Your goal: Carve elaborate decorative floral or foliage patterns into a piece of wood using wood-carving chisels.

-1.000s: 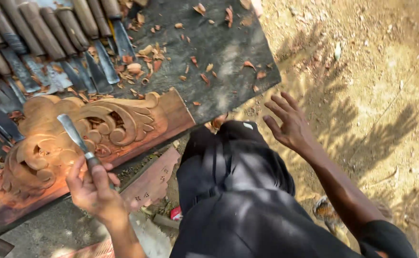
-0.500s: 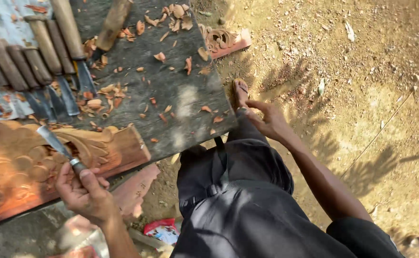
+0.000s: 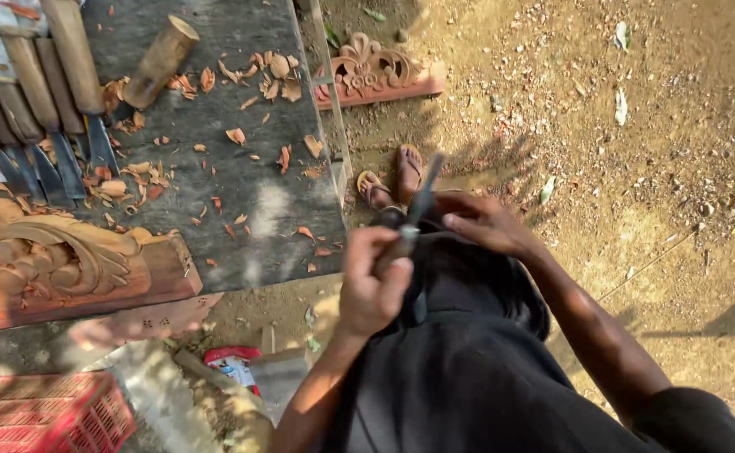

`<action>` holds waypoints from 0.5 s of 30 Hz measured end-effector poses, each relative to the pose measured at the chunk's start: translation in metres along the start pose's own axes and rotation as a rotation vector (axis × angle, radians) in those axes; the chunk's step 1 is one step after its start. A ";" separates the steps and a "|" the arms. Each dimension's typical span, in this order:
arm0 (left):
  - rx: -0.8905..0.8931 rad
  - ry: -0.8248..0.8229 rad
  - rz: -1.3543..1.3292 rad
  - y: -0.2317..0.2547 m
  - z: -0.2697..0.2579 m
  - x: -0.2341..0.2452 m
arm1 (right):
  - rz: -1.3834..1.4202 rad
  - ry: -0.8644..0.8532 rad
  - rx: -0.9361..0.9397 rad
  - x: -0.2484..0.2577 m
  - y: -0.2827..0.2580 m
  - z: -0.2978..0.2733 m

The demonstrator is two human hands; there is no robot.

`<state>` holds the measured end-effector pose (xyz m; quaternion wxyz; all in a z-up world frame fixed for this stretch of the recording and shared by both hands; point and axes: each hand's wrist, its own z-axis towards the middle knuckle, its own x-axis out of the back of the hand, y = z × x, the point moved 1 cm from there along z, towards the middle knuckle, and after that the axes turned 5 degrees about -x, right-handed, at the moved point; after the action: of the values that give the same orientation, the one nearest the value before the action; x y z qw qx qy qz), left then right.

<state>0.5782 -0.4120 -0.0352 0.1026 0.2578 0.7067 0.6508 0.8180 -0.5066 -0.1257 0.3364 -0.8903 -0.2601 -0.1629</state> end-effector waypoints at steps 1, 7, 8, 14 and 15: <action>0.091 -0.119 -0.080 -0.005 0.005 -0.026 | 0.399 -0.102 0.072 -0.007 0.002 -0.001; 0.151 -0.220 -0.272 -0.027 0.043 -0.118 | 1.750 -0.186 -0.092 0.007 0.005 -0.010; 0.160 -0.296 -0.148 -0.033 0.067 -0.130 | 1.822 -0.127 0.025 0.031 -0.001 0.006; -0.113 -0.230 0.052 -0.081 0.184 -0.180 | 1.513 0.160 -0.083 0.107 0.107 0.109; -0.096 -0.194 0.039 -0.125 0.206 -0.197 | 1.480 0.134 -0.095 0.130 0.130 0.138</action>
<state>0.8152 -0.3336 -0.2211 0.1701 0.3279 0.6565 0.6577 1.0136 -0.4488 -0.2317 0.3345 -0.8345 0.4359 0.0410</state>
